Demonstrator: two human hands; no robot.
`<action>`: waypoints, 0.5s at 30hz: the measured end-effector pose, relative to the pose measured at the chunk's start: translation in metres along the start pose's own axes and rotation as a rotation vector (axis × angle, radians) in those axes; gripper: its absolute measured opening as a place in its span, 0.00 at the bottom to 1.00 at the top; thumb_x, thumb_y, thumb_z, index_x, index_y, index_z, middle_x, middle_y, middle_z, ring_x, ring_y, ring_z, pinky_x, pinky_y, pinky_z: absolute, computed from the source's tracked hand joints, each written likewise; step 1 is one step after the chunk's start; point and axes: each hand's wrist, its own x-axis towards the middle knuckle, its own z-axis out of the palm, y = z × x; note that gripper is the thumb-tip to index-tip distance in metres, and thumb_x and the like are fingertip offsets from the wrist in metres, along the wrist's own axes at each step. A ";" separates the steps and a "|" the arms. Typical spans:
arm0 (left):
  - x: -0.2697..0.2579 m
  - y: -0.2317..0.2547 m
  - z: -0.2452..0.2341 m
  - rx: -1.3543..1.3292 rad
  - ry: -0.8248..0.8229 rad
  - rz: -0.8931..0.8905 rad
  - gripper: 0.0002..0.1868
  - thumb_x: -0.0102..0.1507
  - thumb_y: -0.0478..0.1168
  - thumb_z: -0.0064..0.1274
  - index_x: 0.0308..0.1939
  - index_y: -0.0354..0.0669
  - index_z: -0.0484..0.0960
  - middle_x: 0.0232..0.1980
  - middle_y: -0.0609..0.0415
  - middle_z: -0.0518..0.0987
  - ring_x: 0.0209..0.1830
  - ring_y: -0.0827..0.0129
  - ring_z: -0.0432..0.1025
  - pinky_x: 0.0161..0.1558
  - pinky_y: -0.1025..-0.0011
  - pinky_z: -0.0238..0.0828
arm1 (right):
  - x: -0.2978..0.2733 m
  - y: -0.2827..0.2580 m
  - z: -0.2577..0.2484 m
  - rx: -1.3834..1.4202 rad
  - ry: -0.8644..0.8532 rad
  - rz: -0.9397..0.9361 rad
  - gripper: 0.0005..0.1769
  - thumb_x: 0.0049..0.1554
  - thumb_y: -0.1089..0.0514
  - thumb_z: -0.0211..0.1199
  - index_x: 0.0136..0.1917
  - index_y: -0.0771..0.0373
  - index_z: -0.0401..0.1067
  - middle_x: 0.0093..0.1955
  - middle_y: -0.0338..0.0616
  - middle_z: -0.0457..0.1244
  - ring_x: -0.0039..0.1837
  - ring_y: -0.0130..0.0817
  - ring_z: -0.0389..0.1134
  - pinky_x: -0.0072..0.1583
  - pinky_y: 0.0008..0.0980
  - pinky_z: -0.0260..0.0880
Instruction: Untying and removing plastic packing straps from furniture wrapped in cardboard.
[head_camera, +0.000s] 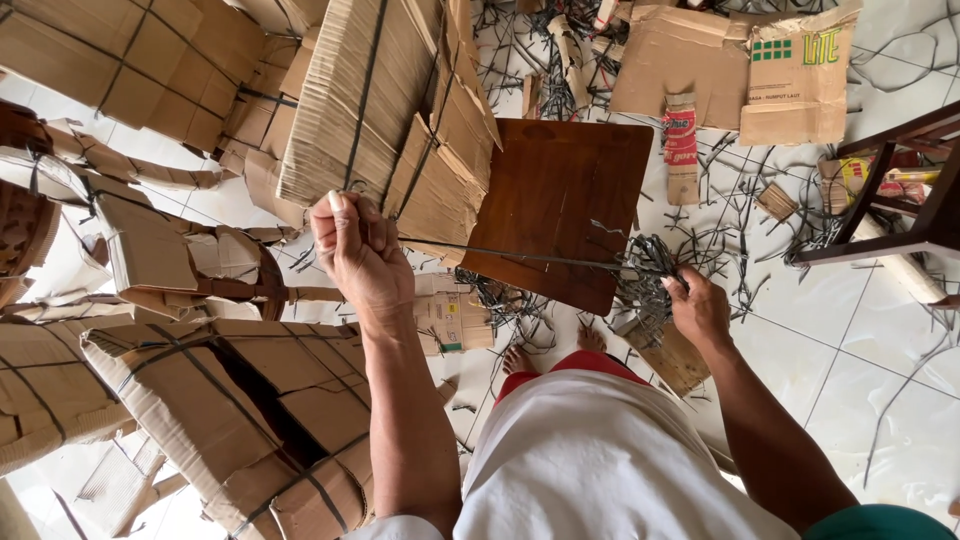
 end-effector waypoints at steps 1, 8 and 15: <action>0.001 0.003 0.007 0.000 0.002 0.004 0.08 0.73 0.41 0.48 0.41 0.43 0.76 0.28 0.53 0.71 0.17 0.80 0.54 0.21 0.86 0.51 | -0.002 -0.004 -0.001 0.000 -0.001 -0.004 0.16 0.66 0.44 0.56 0.63 0.47 0.74 0.57 0.57 0.71 0.62 0.64 0.70 0.63 0.63 0.68; 0.025 0.070 0.062 0.018 -0.337 0.224 0.06 0.74 0.38 0.48 0.43 0.44 0.79 0.29 0.55 0.72 0.15 0.81 0.53 0.17 0.82 0.50 | -0.003 0.017 0.013 -0.058 0.024 -0.091 0.16 0.67 0.50 0.55 0.62 0.59 0.72 0.47 0.56 0.67 0.47 0.53 0.64 0.47 0.51 0.63; 0.028 0.082 0.094 0.134 -0.557 0.213 0.05 0.74 0.41 0.51 0.43 0.48 0.80 0.29 0.60 0.74 0.15 0.80 0.53 0.15 0.78 0.47 | -0.016 0.087 0.021 -0.161 -0.105 0.213 0.27 0.68 0.43 0.49 0.72 0.60 0.68 0.55 0.59 0.70 0.56 0.57 0.71 0.55 0.52 0.68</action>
